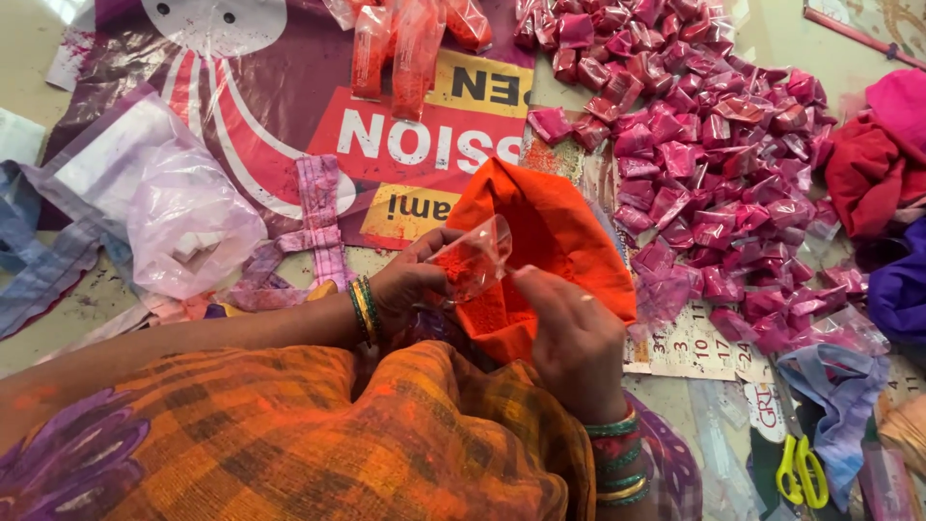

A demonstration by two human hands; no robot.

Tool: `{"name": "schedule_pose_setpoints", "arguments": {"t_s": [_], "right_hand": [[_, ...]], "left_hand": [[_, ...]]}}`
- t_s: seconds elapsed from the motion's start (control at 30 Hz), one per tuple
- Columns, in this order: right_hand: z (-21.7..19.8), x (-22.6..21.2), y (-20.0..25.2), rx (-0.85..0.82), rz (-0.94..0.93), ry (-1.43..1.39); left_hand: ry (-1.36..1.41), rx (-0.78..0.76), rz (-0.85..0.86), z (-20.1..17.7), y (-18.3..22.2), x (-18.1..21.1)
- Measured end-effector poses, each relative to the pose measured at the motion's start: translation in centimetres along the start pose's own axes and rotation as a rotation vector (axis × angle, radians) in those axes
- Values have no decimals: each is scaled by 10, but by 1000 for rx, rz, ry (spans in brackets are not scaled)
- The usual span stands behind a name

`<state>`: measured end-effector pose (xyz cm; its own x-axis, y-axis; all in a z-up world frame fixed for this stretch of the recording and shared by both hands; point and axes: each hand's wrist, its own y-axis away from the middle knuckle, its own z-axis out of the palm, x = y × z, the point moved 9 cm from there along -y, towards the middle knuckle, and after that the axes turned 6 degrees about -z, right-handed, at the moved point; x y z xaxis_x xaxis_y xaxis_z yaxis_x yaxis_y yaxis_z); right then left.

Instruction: The person scoops red powder from a container into small plastic pouches using a spoon.

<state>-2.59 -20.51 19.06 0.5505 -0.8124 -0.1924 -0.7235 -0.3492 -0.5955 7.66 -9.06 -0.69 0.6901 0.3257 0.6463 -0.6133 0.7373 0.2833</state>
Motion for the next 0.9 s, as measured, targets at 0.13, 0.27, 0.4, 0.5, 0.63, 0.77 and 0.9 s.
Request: {"name": "schedule_pose_setpoints", "arguments": {"t_s": [0.13,0.27,0.4,0.5,0.63,0.77,0.9], "right_hand": [[-10,32,17,257,267,-258],[29,106,61,321,724,-373],[88,133,79,-72,735,-51],[118,148,90,-52,724,-43],[134,161,97,-35,636,110],[145,169,113,83,947,-283],[178,191,142,141,1122,-512]], "left_hand": [[9,2,-23,-9,-2,-3],[55,121,-76,-18,9,2],[74,137,-31,-32,13,2],[99,136,-34,-26,22,8],[190,79,34,-28,32,16],[255,114,-51,-34,36,10],[324,-1,-45,-36,26,1]]}}
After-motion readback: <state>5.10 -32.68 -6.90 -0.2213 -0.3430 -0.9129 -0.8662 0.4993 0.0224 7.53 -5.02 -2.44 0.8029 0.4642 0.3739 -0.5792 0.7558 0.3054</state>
